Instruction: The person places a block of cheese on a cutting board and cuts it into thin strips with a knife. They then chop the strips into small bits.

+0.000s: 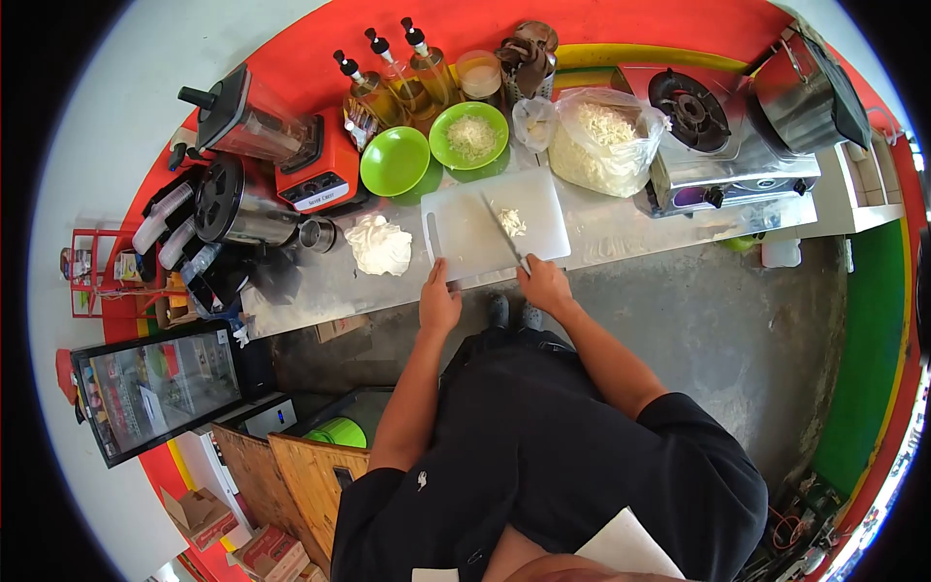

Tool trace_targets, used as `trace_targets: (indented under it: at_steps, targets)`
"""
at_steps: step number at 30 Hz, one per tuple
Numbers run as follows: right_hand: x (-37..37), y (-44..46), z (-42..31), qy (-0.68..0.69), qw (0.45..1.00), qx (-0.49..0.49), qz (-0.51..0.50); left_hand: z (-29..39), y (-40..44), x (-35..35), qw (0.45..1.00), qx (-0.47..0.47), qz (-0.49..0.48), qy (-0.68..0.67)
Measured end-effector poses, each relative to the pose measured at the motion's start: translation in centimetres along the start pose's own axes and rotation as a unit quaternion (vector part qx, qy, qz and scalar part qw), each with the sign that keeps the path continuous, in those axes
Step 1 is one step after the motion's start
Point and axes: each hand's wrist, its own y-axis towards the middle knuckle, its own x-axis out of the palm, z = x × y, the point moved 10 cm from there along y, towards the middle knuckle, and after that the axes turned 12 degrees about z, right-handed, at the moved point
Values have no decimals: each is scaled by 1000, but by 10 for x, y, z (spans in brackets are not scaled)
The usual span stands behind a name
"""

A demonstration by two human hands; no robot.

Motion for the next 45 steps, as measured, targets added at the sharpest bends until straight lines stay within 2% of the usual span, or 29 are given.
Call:
trace_targets:
  at_steps: [1, 3, 4, 6, 7, 9, 10, 12, 15, 19, 21, 22, 24, 26, 29, 31, 32, 34, 35, 37, 41, 45]
  targets:
    - [-3, 1, 3, 1, 1000, 2, -1, -3, -1, 5, 1000, 0, -2, 1]
    - [-13, 0, 13, -15, 1000, 20, 18, 20, -8, -2, 978, 138, 85, 135]
    - [-15, -1, 15, -14, 999, 24, 17, 21, -8, 1, 978, 138, 81, 135]
    - [-13, -3, 3, 6, 999, -34, -14, 0, 0, 7, 998, -8, 55, -22]
    - [-12, -5, 0, 8, 999, -32, -16, 5, 2, 4, 998, -9, 52, -20]
    - [-2, -13, -22, 17, 993, -107, -57, 7, 5, -4, 997, -33, 59, -36]
    - [1, -13, -24, 18, 993, -106, -57, 10, 4, -7, 997, -33, 58, -35]
    - [20, -21, -43, 9, 975, -187, -117, 5, 5, -11, 997, -63, 53, -12]
    - [32, -24, -47, -29, 970, -194, -141, 8, 5, -17, 994, -55, 89, -2]
    - [25, -16, -33, -50, 979, -169, -104, 0, 9, -21, 995, -69, 73, -10]
    - [9, -9, -11, -40, 993, -99, -43, 1, 14, -25, 995, -19, 84, 41]
    - [5, -8, -3, -51, 993, -100, -32, 2, 16, -26, 996, -13, 87, 28]
    - [-17, -5, 15, -56, 997, -44, 28, -7, 19, -21, 997, -42, 54, 34]
    - [-27, -8, 17, -71, 996, -40, 42, -10, 25, -20, 998, -26, 53, 24]
    - [-38, -15, 5, -91, 993, -52, 61, -5, 31, -17, 997, 24, 59, 35]
    - [-48, -22, -20, -105, 988, -67, 93, 41, 38, -33, 983, 144, 108, 16]
    - [-47, -23, -27, -105, 988, -65, 95, 55, 45, -38, 983, 147, 107, 15]
    - [-49, -27, -38, -118, 984, -62, 119, 102, 41, -12, 968, 219, -93, -77]
    - [-50, -29, -44, -117, 984, -58, 122, 117, 42, -14, 967, 223, -96, -77]
    - [-51, -31, -50, -133, 984, -43, 113, 134, 30, 11, 944, 237, -231, -10]
    - [-62, -41, -45, -120, 982, -31, 145, 137, 25, 37, 917, 290, -275, -4]
    - [-77, -61, -34, -119, 982, 10, 149, 129, 34, 50, 918, 290, -269, 23]
